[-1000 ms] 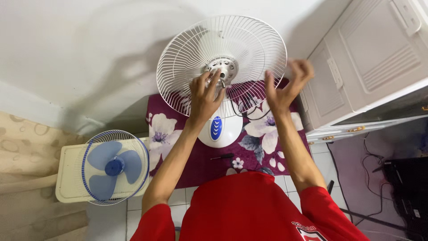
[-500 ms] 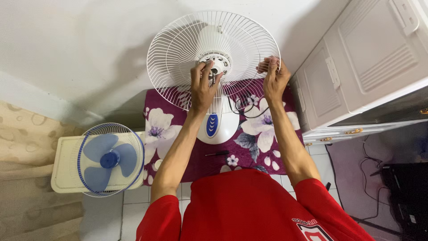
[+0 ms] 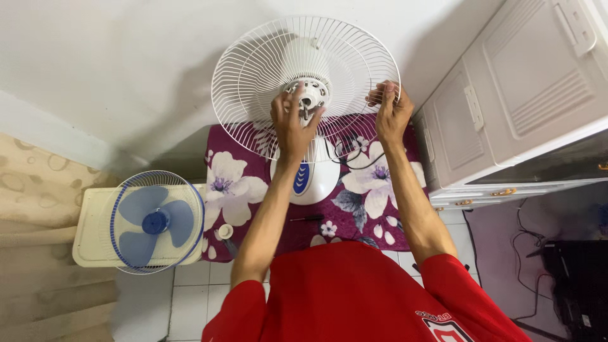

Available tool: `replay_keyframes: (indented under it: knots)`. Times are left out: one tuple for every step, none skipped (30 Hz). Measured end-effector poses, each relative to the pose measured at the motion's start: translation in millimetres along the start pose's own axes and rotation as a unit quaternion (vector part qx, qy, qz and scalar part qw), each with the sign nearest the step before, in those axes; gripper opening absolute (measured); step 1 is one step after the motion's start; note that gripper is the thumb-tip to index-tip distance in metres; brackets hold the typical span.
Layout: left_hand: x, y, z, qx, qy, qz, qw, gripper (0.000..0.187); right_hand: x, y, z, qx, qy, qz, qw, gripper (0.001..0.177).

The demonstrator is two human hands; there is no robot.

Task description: The person disassembles a table fan by removing the front grille, fan blades, and rear grille. They use a screwdriver to loosen a screw on the front grille before detaching each component and placing them on a nearby surface.

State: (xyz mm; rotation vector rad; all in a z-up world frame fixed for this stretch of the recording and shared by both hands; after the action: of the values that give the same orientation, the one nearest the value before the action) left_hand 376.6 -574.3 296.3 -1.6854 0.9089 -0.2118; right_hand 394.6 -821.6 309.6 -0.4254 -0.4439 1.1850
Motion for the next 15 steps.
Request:
replay_keyframes:
  knots:
    - [-3.3,0.6,4.3,0.002,-0.007,0.039,0.999,0.075,0.3,-0.7,-0.6,0.004,-0.001,0.0,1.0,0.047]
    - [-6.1,1.7,9.1,0.006,-0.012,0.077,0.997,0.073,0.0,-1.4,-0.7,0.007,-0.001,-0.001,1.0,0.047]
    - [-5.2,2.4,13.4,0.009,-0.018,0.116,0.993,0.073,0.2,-2.1,-1.0,0.01,-0.002,-0.002,1.0,0.047]
    - [-6.1,2.5,15.5,0.023,-0.031,0.113,0.993,0.071,0.3,-1.6,-1.6,0.015,0.004,0.002,1.0,0.047]
    - [-5.3,1.9,18.1,0.036,-0.043,0.111,0.992,0.07,0.5,-1.3,-2.2,0.021,0.01,0.006,1.0,0.047]
    - [-3.4,1.1,20.2,0.05,-0.056,0.107,0.991,0.068,1.2,-2.1,-2.7,0.025,0.015,0.01,1.0,0.047]
    - [-2.2,1.2,20.9,0.053,-0.043,0.089,0.994,0.066,1.7,-2.0,-2.3,0.023,0.012,0.009,1.0,0.047]
    - [1.1,0.5,20.0,0.056,-0.03,0.07,0.996,0.065,1.9,-2.8,-1.8,0.019,0.008,0.008,1.0,0.047]
    - [3.6,-0.1,19.2,0.06,-0.016,0.051,0.997,0.065,2.2,-4.0,-1.5,0.015,0.005,0.007,1.0,0.047]
    - [5.4,0.0,19.1,0.056,-0.02,0.037,0.998,0.065,2.5,-4.2,-1.7,0.014,0.006,0.007,1.0,0.047]
    - [6.8,-0.2,18.8,0.053,-0.024,0.023,0.998,0.064,2.8,-4.5,-2.1,0.013,0.008,0.006,1.0,0.047]
    - [7.5,0.4,17.3,0.048,-0.027,0.008,0.998,0.064,2.1,-4.0,-2.5,0.012,0.01,0.007,1.0,0.047]
    - [8.8,0.1,17.1,0.029,-0.023,-0.006,0.999,0.062,1.6,-3.8,-2.5,0.008,0.019,0.009,1.0,0.048]
    - [9.4,-1.3,17.3,0.011,-0.018,-0.02,1.0,0.061,1.9,-4.2,-2.4,0.004,0.026,0.012,1.0,0.048]
    - [7.8,-2.2,18.4,-0.008,-0.014,-0.035,0.999,0.06,2.5,-3.7,-2.1,-0.001,0.034,0.014,0.999,0.048]
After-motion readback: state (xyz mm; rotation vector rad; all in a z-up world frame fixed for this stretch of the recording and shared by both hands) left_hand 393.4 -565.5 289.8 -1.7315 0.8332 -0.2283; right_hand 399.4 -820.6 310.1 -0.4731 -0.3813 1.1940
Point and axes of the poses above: each hand's wrist, its own y-axis away from the middle knuckle, its own x-axis out of the palm, z = x × y, the point moved 6 cm from there along -y, towards the middle knuckle, and after that the axes turned 3 degrees about x, right-handed, at the moved point
